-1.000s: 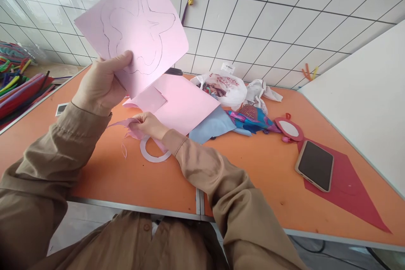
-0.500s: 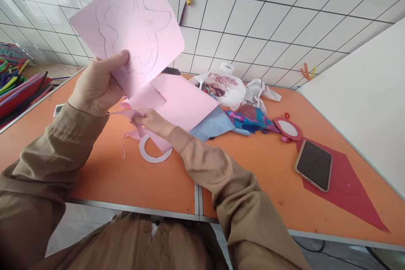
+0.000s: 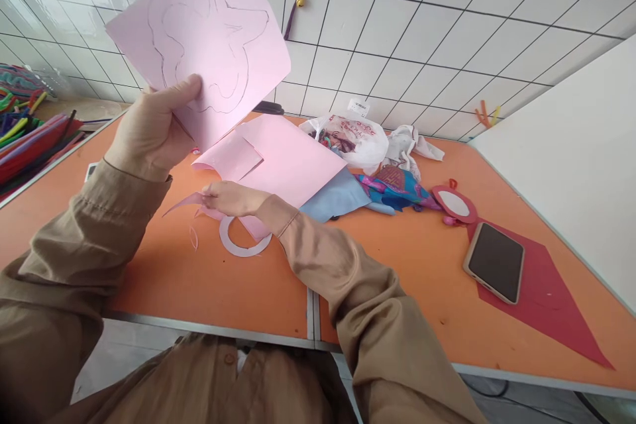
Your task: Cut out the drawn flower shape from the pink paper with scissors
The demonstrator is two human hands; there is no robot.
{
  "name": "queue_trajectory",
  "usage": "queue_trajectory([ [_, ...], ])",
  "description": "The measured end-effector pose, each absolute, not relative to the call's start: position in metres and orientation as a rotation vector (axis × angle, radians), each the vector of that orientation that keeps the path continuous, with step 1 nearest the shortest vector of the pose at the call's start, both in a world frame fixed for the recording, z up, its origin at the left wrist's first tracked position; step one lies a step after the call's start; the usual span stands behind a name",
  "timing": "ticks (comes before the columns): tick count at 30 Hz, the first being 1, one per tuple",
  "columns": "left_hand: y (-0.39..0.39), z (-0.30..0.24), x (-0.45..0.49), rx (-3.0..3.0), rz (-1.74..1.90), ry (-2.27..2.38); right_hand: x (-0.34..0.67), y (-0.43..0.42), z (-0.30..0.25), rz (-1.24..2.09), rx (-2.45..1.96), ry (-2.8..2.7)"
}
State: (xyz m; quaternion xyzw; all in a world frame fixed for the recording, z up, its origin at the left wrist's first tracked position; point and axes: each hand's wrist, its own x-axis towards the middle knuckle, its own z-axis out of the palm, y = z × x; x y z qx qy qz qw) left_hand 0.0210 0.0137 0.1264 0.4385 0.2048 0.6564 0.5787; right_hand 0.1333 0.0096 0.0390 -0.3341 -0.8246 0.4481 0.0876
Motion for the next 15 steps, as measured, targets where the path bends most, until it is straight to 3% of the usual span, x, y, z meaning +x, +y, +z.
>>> queue_trajectory([
  [4, 0.014, 0.127, 0.022, 1.0, 1.538, 0.468, 0.137, 0.013, 0.039, 1.701, -0.852, -2.278],
  [8, 0.013, 0.129, 0.02, 1.01, 1.537, 0.46, 0.15, 0.012, 0.042, 1.492, -0.81, -1.928],
  [15, 0.011, 0.13, 0.017, 1.056, 1.535, 0.42, 0.234, -0.001, 0.06, 1.175, -1.233, -1.988],
])
